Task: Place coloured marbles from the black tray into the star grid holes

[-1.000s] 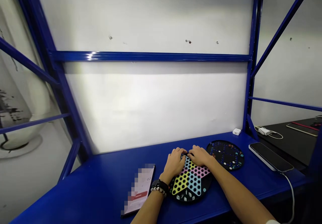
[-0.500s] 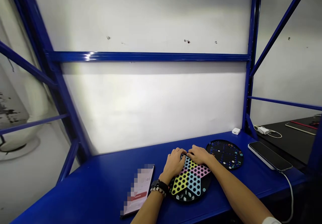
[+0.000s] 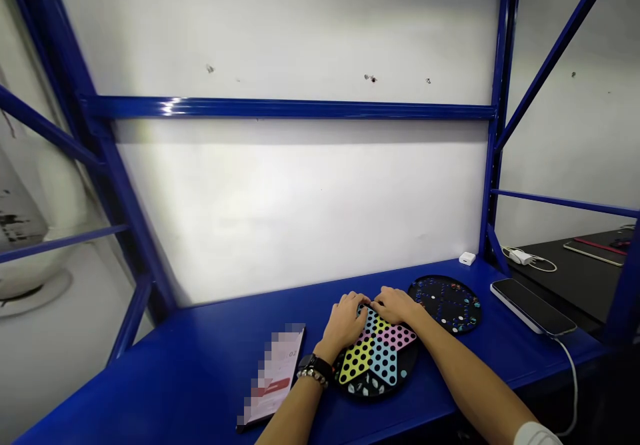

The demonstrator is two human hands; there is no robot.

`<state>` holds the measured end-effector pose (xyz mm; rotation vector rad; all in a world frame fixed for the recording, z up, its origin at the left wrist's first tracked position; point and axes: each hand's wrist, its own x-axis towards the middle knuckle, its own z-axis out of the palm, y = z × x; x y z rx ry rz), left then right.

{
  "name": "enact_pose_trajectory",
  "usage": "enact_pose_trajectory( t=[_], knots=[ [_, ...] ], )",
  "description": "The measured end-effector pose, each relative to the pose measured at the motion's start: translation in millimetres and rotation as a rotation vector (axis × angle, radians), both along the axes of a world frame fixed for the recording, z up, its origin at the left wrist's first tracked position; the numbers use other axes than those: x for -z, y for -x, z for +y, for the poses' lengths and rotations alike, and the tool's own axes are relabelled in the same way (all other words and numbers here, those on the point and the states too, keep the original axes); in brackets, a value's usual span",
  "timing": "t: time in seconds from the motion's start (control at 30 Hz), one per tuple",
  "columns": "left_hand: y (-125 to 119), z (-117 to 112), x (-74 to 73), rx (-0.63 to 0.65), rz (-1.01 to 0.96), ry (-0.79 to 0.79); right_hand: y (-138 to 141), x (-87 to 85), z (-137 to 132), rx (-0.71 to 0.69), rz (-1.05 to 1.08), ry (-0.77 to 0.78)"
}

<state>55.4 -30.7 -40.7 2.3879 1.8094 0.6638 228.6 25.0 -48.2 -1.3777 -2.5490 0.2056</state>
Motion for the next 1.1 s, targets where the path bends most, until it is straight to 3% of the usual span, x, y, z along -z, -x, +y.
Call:
enact_pose_trajectory(
  t=[0.37,0.63,0.77,0.9,1.1],
  knots=[
    [0.1,-0.8,0.1,-0.006,-0.003,-0.001,-1.1,1.0,3.4,0.041,0.034,-0.022],
    [-1.7,-2.7,-3.0,-0.005,0.003,-0.006,-11.7,8.9,22.3,0.121,0.270,-0.046],
    [-2.4,-2.0,-2.7,-0.007,-0.006,0.002,-47.6,2.0,31.1,0.319,0.410,-0.117],
    [0.7,0.4,-5.3,-0.037,-0.007,-0.014,-82.9,-1.1,35.6,0.539,0.435,-0.077],
    [24.6,8.4,-12.9,-0.121,0.083,-0.093,-96.0,5.4,44.4,0.670,0.626,0.010]
  ],
)
